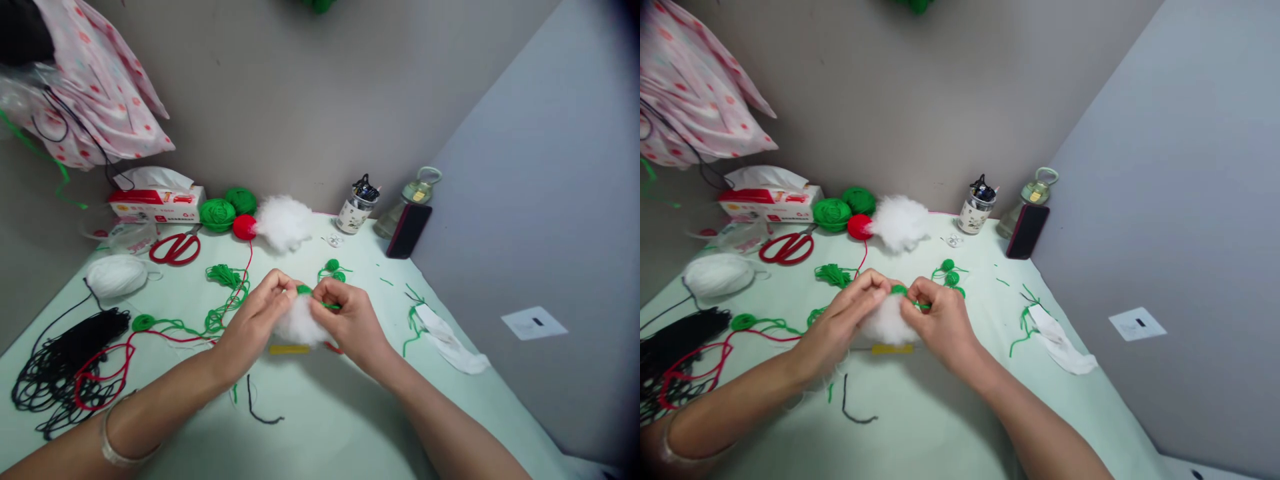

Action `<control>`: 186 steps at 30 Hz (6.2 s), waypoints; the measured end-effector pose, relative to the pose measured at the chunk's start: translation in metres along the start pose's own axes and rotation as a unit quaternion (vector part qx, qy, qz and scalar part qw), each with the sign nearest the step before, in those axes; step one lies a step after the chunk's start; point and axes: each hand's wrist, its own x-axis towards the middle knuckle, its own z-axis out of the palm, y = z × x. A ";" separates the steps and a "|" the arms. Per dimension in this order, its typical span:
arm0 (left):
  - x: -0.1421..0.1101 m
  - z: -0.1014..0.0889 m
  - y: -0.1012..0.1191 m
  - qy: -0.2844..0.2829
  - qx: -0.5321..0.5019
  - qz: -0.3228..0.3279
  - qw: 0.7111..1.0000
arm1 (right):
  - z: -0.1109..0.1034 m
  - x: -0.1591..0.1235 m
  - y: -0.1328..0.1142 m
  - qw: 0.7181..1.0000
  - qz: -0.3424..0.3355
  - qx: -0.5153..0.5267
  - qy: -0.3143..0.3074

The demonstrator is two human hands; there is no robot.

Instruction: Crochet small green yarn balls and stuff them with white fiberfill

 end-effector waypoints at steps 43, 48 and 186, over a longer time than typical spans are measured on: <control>0.008 0.002 -0.016 0.063 0.069 0.027 0.995 | 0.005 -0.013 -0.009 0.987 -0.053 -0.096 -0.116; 0.004 0.001 -0.005 0.022 -0.004 -0.032 0.999 | 0.000 0.000 0.004 0.996 -0.014 -0.045 -0.071; 0.008 -0.009 0.002 -0.040 -0.019 -0.012 0.999 | -0.003 -0.001 0.002 0.999 0.012 0.032 -0.014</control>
